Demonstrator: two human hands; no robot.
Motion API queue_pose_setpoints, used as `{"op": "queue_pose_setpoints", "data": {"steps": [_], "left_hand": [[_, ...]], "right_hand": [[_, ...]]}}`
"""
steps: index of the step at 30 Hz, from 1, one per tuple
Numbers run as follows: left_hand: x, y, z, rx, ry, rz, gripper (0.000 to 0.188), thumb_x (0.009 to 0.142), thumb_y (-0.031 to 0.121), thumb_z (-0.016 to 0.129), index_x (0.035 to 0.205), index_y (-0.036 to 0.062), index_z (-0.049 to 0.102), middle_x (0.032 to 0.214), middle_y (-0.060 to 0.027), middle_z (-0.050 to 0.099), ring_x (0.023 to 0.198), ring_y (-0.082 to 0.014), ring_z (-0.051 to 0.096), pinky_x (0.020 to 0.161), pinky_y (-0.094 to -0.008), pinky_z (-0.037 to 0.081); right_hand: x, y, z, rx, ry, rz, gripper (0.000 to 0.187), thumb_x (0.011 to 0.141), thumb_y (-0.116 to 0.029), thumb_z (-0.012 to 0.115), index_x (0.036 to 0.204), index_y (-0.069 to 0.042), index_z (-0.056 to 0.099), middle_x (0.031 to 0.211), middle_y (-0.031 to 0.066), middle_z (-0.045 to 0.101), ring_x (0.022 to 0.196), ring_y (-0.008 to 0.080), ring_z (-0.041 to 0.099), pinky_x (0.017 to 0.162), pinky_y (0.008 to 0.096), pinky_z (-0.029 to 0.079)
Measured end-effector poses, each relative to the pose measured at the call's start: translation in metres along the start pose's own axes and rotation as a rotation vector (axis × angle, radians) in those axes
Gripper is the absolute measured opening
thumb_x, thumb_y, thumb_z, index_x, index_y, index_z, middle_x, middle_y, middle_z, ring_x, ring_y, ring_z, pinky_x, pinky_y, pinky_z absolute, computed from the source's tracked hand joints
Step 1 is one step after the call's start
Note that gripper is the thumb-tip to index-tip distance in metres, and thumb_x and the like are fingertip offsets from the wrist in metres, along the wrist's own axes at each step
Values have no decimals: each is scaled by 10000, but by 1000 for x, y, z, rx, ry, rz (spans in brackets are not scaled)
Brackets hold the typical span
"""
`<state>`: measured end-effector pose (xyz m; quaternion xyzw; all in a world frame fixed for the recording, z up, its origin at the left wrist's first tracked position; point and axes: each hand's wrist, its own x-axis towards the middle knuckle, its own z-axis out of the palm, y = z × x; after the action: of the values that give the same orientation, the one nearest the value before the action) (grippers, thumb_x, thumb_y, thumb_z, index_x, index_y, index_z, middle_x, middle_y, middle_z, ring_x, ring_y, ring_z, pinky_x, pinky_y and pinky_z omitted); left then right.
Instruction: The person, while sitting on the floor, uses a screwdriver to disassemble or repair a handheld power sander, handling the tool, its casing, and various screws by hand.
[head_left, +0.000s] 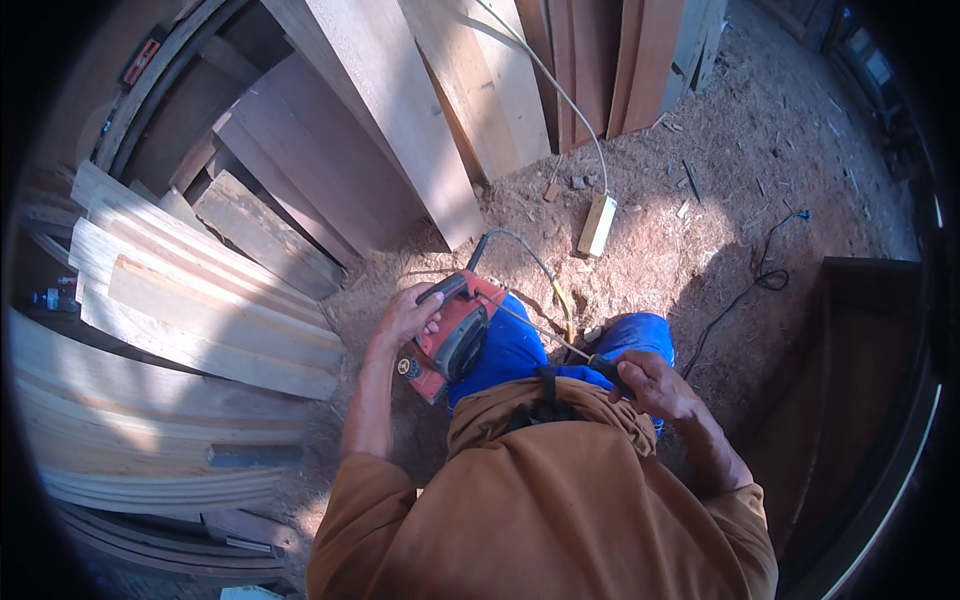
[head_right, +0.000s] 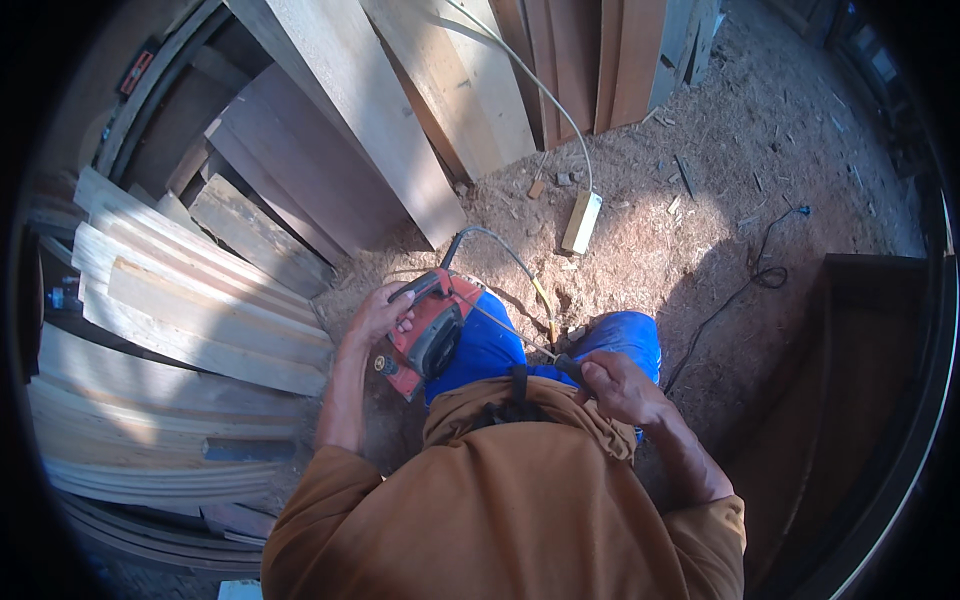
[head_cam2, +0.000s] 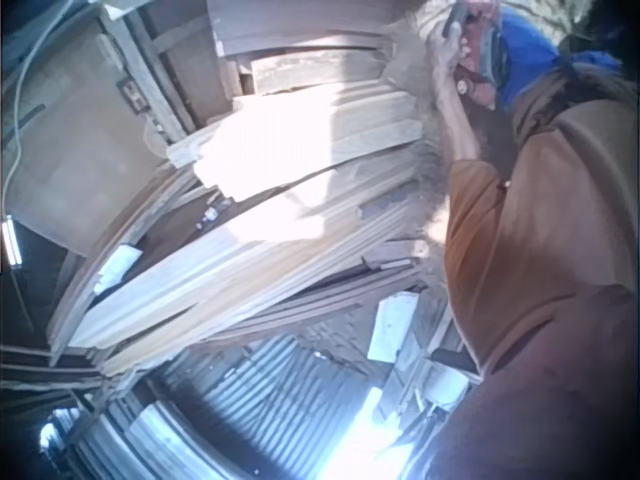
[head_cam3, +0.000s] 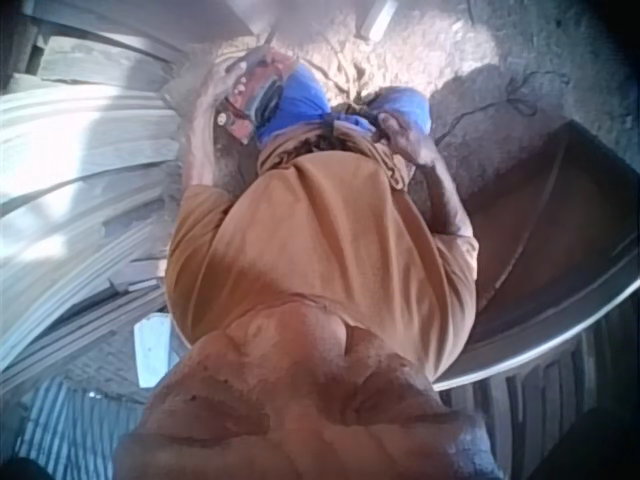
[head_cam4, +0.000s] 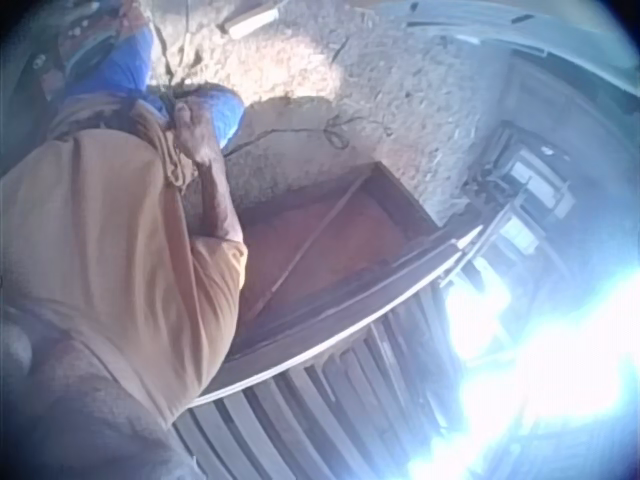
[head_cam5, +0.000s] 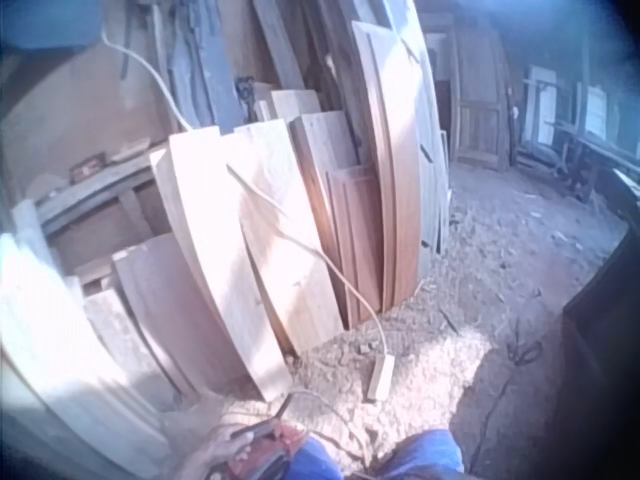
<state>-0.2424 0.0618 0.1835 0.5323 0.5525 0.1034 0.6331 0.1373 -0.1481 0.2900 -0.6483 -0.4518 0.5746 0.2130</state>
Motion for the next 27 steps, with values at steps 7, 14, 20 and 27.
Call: {"op": "queue_pose_setpoints", "data": {"steps": [7, 14, 20, 27], "left_hand": [[-1, -13, -5, -59, 20, 12, 382, 1028, 283, 612, 1322, 39, 634, 804, -19, 628, 651, -95, 608, 595, -256, 535], [2, -10, -2, -38, 16, 19, 376, 1028, 290, 605, 1307, 41, 638, 805, -22, 628, 644, -102, 610, 605, -263, 540], [1, -15, -4, -59, 17, 19, 391, 1026, 308, 605, 1309, 40, 638, 808, -23, 629, 642, -104, 609, 608, -260, 538], [3, -3, 1, -5, 16, 16, 380, 1037, 282, 591, 1311, 21, 613, 805, -19, 631, 654, -105, 622, 598, -258, 524]], "right_hand": [[-6, -13, -1, -522, 143, -383, 459, 909, -278, 711, 1263, 2, 629, 1016, 160, 670, 949, 311, 657, 781, 415, 535], [-7, -26, -29, -186, -14, 22, 482, 987, -318, 655, 1315, 27, 582, 987, 157, 658, 823, 255, 655, 769, 391, 525], [-9, -22, -13, -434, 194, -376, 458, 901, -144, 705, 1323, -15, 583, 1159, 211, 649, 1014, 385, 664, 825, 466, 529], [2, -3, -12, -514, 122, -108, 410, 906, -195, 738, 1236, 4, 600, 1163, 201, 647, 1011, 346, 669, 873, 434, 531]]}}
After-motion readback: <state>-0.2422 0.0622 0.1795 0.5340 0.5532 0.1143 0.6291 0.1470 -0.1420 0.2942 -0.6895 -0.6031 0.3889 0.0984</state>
